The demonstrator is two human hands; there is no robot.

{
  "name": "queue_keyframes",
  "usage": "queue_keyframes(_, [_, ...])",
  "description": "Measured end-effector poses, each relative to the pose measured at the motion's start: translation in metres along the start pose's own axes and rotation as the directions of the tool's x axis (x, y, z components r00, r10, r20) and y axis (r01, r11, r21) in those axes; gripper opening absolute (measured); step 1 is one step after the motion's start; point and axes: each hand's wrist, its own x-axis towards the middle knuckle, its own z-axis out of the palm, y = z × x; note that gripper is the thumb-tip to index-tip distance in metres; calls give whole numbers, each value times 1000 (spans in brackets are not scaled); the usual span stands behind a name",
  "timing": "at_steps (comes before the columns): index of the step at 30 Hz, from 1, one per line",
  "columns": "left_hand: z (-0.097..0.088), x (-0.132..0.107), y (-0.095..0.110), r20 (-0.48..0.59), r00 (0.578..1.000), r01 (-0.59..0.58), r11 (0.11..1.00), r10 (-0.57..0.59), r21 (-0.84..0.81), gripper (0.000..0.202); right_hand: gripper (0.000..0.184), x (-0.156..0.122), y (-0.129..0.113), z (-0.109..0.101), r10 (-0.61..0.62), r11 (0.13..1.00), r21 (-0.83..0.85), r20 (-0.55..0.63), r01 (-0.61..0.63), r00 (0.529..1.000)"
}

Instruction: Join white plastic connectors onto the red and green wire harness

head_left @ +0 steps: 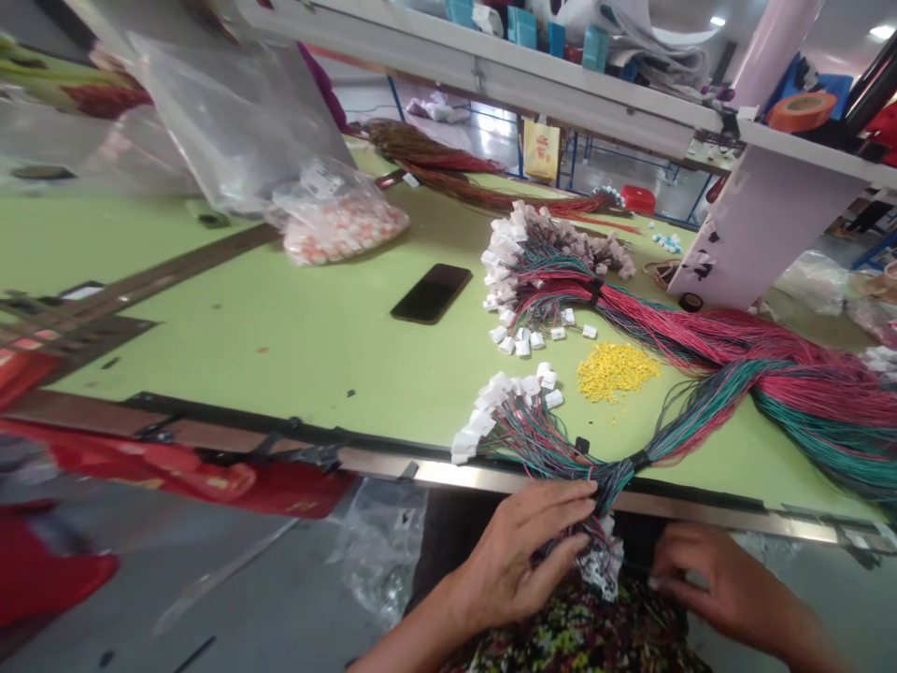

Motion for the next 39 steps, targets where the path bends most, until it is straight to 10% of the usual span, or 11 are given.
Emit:
queue_keyframes(3, [-6, -8, -3, -185, 966, 189, 981, -180, 32, 29, 12, 15, -8, -4, 2, 1000, -27, -176, -7, 984])
queue_keyframes(6, [-14, -12, -4, -287, 825, 494, 868, -487, -54, 11, 19, 54, -23, -7, 6, 997, -71, -445, -42, 895])
queue_keyframes(10, [-22, -16, 0, -177, 690, 651, 708, -702, -274, 18, 54, 115, -41, 10, -2, 948, -296, -373, -117, 928])
queue_keyframes(15, [-28, -19, 6, -82, 628, 667, 590, -773, -455, 31, 50, 149, -41, 39, -14, 924, -379, -136, -39, 991])
queue_keyframes(21, [-30, -12, 5, 213, 536, 697, 286, -817, -658, 39, 39, 141, -29, 39, -6, 999, -34, -324, -5, 946])
queue_keyframes(27, [-9, 11, -3, 299, 579, 609, 158, -758, -777, 43, 31, 116, -26, 39, -167, 981, 11, -448, 193, 878])
queue_keyframes(33, [5, 31, -7, 239, 643, 500, 161, -728, -851, 46, 34, 99, -24, 40, -376, 927, -147, -324, 346, 868])
queue_keyframes(39, [16, 56, -1, 287, 480, 359, -113, -829, -926, 36, 35, 91, -18, 53, -391, 918, -209, -335, 337, 857])
